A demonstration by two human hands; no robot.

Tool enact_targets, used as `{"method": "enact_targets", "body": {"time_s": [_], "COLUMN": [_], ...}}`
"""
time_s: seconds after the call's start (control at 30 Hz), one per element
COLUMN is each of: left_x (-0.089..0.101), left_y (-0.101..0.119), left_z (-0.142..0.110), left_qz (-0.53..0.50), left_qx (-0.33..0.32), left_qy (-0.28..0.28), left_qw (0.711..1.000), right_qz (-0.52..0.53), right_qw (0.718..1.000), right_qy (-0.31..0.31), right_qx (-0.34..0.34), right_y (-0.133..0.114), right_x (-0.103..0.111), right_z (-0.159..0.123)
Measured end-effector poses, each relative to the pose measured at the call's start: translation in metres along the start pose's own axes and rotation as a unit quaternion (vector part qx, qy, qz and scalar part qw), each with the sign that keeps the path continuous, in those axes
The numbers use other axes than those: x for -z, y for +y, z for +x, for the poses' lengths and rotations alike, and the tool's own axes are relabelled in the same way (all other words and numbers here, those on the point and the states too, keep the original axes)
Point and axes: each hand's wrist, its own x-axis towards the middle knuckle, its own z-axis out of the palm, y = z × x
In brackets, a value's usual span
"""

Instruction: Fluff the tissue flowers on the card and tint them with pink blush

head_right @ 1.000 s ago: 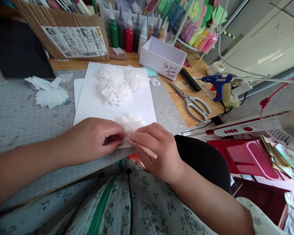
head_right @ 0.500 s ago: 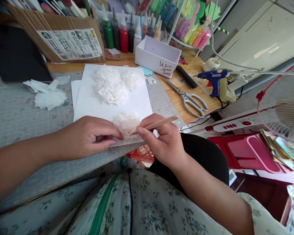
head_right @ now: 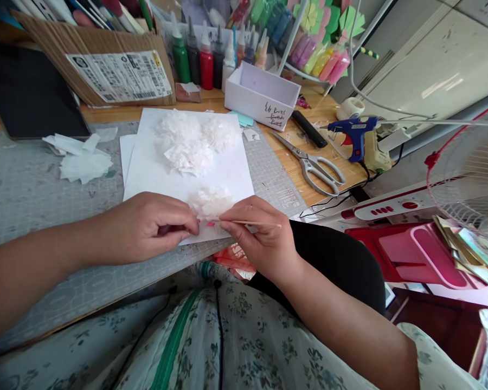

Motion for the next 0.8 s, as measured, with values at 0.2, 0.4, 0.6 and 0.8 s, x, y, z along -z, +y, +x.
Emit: {"method": "enact_targets", "body": {"time_s": [0.2, 0.4, 0.6, 0.8], "left_x": [-0.001, 0.000, -0.003, -0.004], "left_y": [0.003, 0.006, 0.001, 0.000], "left_z": [0.001, 0.000, -0.002, -0.003], "left_qz": [0.030, 0.014, 0.005, -0.005], "left_qx": [0.016, 0.023, 0.016, 0.015], "left_qy": [-0.006, -0.015, 0.001, 0.013], "left_qw": [0.999, 1.000, 1.000, 1.000], "right_qz": [0.002, 0.084, -0.008, -0.219], "right_qw": [1.000, 0.995, 0.991, 0.950], "right_qy": [-0.004, 0.035, -0.108, -0.217], "right_qx": [-0.025, -0.032, -0.075, -0.050], "right_y": [-0.001, 0.002, 0.020, 0.026], "right_x": [-0.001, 0.025, 0.020, -0.034], "right_z": [0.003, 0.026, 0.109, 0.154]}}
